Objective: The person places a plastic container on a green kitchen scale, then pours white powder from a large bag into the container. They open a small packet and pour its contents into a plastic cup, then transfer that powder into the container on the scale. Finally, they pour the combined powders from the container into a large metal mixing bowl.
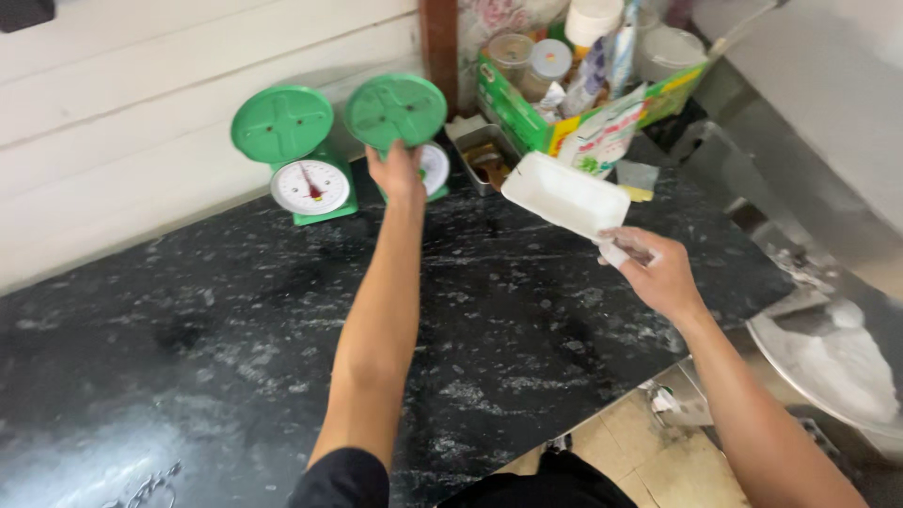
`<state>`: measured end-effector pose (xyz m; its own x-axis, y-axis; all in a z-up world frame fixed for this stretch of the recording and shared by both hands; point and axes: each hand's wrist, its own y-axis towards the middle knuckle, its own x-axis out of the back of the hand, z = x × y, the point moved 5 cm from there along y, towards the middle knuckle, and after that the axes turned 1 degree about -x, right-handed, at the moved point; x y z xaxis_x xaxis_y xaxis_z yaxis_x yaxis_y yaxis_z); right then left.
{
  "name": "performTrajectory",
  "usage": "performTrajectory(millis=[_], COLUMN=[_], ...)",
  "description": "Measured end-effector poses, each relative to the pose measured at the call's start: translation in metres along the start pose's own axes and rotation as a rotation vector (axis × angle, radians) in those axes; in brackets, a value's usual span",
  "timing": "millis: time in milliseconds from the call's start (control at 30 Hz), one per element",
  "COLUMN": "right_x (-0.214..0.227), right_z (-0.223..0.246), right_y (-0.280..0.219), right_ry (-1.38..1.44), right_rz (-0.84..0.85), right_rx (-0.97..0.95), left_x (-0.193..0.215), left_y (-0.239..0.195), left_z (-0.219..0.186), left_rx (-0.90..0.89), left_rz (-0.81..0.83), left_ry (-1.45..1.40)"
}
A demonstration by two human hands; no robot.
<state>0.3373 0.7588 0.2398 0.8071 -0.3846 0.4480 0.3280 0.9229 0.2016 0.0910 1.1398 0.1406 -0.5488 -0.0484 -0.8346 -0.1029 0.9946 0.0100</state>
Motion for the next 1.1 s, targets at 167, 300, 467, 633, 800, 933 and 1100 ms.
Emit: performTrajectory(millis=[167, 300, 467, 633, 800, 933, 1100], right_x=[-0.042, -0.066, -0.062, -0.045, -0.048, -0.052, -0.053], right_z=[0.030, 0.050, 0.061, 0.036, 0.004, 0.005, 0.012], right_y=[0.058, 0.104, 0.128, 0.134, 0.141, 0.145, 0.134], right_ry=[0.201, 0.124, 0.054, 0.203, 0.420, 0.484, 0.491], right_rz=[0.162, 0.311, 0.495, 0.660, 0.769, 0.750, 0.635], right_rx=[0.171, 0.316, 0.503, 0.508, 0.308, 0.319, 0.232], left_x=[-0.004, -0.016, -0.035, -0.044, -0.049, -0.053, -0.049], left_y=[-0.100, -0.179, -0.247, -0.290, -0.304, -0.304, -0.322], left_z=[-0.025, -0.035, -0.033, -0.032, -0.030, -0.034, -0.047], left_rx=[0.064, 0.092, 0.141, 0.108, 0.106, 0.118, 0.178], left_rz=[-0.019, 0.009, -0.086, -0.148, -0.150, -0.130, -0.097], left_ry=[0.092, 0.069, 0.162, 0.211, 0.211, 0.198, 0.239])
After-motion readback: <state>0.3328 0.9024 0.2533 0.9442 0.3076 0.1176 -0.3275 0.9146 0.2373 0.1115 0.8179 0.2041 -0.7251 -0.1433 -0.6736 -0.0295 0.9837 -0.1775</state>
